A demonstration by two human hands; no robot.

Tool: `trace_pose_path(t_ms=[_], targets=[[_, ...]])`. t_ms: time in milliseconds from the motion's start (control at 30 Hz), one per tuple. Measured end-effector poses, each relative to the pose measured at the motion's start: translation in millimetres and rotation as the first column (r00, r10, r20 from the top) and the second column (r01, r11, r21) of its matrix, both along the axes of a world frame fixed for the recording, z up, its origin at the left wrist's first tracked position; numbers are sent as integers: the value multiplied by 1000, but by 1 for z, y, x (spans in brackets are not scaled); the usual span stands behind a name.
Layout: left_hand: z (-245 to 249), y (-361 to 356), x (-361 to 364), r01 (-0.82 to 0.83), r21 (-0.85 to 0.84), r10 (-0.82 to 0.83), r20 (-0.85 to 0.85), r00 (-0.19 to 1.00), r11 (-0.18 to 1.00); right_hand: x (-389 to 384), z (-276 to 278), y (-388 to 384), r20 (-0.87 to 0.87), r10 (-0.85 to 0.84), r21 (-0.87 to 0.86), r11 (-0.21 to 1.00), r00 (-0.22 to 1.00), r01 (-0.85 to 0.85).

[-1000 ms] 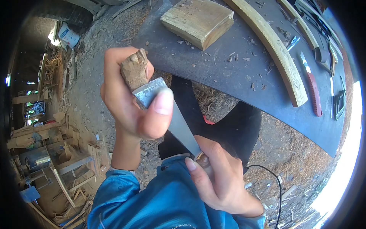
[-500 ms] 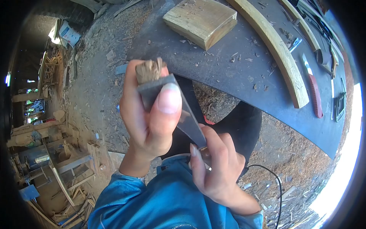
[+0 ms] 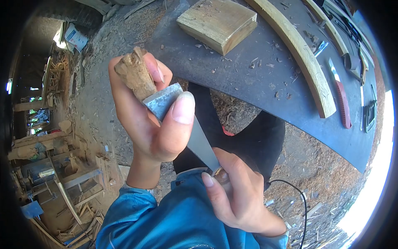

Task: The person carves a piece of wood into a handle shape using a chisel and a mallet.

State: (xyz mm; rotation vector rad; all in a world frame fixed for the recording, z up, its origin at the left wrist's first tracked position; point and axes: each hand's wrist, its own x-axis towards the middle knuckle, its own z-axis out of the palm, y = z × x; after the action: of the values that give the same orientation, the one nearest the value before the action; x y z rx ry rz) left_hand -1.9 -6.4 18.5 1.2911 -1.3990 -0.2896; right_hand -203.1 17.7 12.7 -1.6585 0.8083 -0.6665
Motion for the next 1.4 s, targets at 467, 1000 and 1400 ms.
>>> trace_pose_path(t_ms=[467, 1000, 1400], targets=[[0, 22, -4, -88, 208, 70, 94, 993, 974, 14, -5, 12, -74, -106, -201, 975, 992, 90], [-21, -10, 0, -213, -296, 224, 3, 975, 931, 5, 9, 6, 127, 70, 206, 974, 989, -95], [-9, 1, -9, -121, -107, 89, -271, 959, 987, 4, 2, 8, 113, 62, 179, 980, 992, -82]])
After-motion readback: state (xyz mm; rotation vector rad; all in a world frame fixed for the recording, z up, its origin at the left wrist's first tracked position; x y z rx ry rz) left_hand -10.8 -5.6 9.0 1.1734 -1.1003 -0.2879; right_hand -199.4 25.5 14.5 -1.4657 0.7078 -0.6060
